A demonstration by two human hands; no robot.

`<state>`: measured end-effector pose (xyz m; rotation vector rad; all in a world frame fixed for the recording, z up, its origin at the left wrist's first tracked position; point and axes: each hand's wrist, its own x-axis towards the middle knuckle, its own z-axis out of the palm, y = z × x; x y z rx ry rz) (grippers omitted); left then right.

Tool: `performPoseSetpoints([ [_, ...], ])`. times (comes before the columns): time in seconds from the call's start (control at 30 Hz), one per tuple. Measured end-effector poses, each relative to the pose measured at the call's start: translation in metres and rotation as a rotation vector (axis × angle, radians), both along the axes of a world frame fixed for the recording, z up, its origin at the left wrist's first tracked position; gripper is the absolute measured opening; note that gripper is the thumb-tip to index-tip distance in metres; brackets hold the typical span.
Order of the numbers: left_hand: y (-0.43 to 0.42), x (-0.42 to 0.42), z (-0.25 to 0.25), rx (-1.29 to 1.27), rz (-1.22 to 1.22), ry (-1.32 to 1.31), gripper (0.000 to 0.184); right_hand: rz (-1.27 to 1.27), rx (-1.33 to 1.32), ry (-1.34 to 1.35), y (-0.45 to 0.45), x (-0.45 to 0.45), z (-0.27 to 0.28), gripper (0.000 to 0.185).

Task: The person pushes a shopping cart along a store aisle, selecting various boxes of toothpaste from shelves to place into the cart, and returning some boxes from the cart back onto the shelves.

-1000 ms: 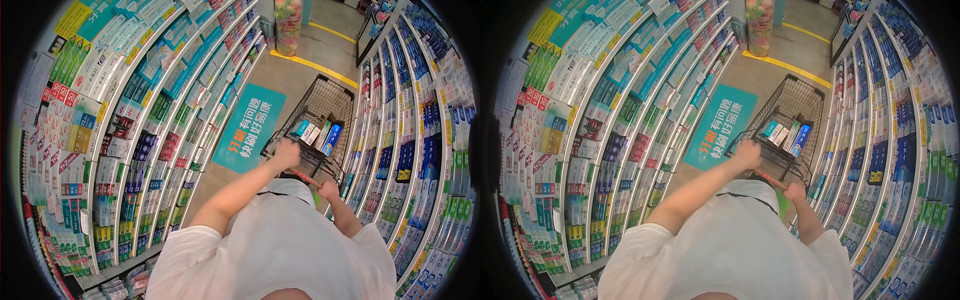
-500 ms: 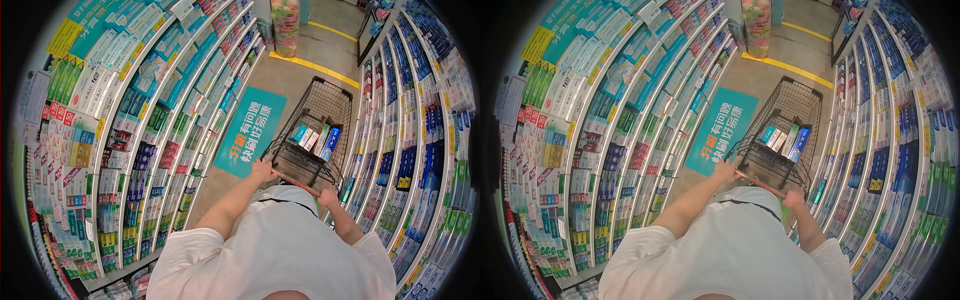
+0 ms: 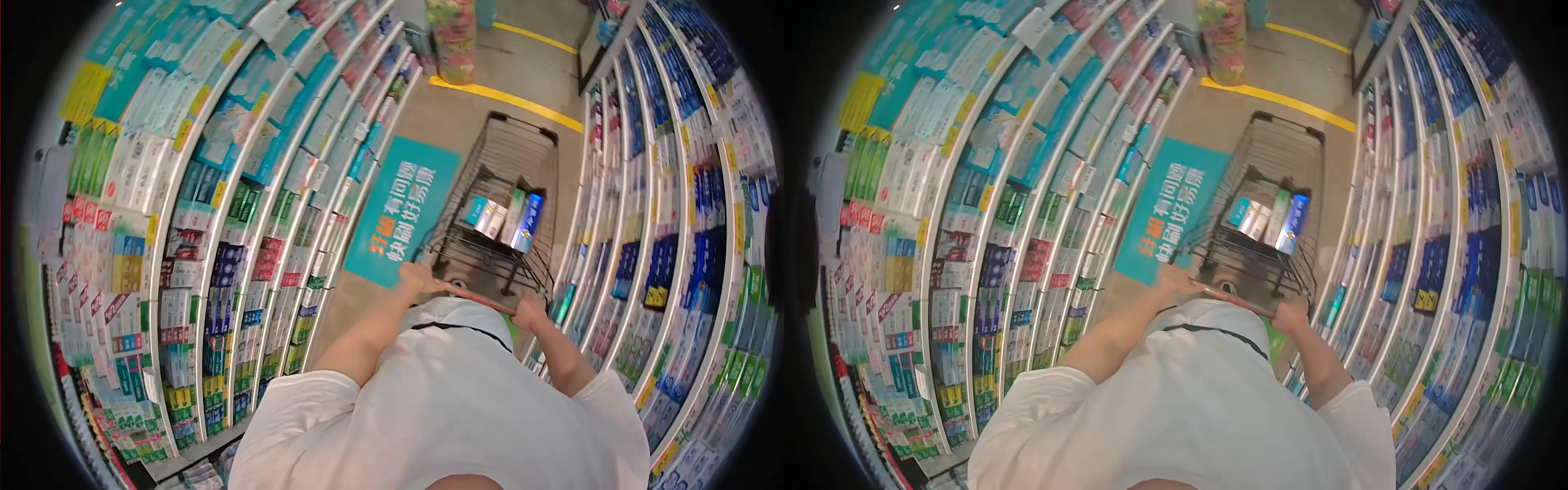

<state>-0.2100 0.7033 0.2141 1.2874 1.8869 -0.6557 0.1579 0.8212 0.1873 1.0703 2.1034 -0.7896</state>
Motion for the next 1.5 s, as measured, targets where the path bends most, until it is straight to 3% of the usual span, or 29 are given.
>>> performPoseSetpoints([
  [0.1,0.014,-0.008,-0.021,-0.13,-0.018,-0.088,0.115,0.105,0.012,-0.021,0.009,-0.009,0.0,0.038],
  [0.13,0.015,-0.024,-0.023,-0.201,-0.009,-0.115,0.115,0.09,0.023,0.046,0.01,-0.004,-0.025,0.037],
  [0.4,0.006,-0.049,-0.036,-0.165,-0.029,-0.014,0.109,0.128,0.003,0.076,0.02,-0.041,-0.007,0.035],
  [0.5,-0.005,-0.067,-0.063,-0.193,-0.02,-0.052,0.104,0.165,0.0,0.105,0.024,-0.052,-0.006,0.035],
  [0.7,-0.012,-0.067,-0.026,-0.141,0.066,-0.097,0.102,0.225,-0.014,0.098,0.031,-0.07,-0.001,0.035],
  [0.8,-0.024,-0.079,-0.043,-0.152,0.079,-0.074,0.101,0.248,-0.011,0.105,0.031,-0.08,-0.004,0.035],
  [1.0,-0.043,-0.087,-0.022,-0.109,0.162,-0.122,0.098,0.232,-0.01,0.136,0.022,-0.099,-0.009,0.04],
  [1.23,-0.088,-0.088,-0.056,0.037,0.361,-0.094,0.091,0.294,0.044,0.09,0.006,-0.112,-0.013,0.04],
  [1.43,-0.105,-0.083,-0.003,0.085,0.47,-0.068,0.096,0.301,0.087,0.06,-0.01,-0.121,-0.014,0.039],
  [1.5,-0.114,-0.09,-0.032,0.095,0.441,-0.092,0.096,0.291,0.103,0.049,-0.017,-0.126,-0.011,0.039],
])
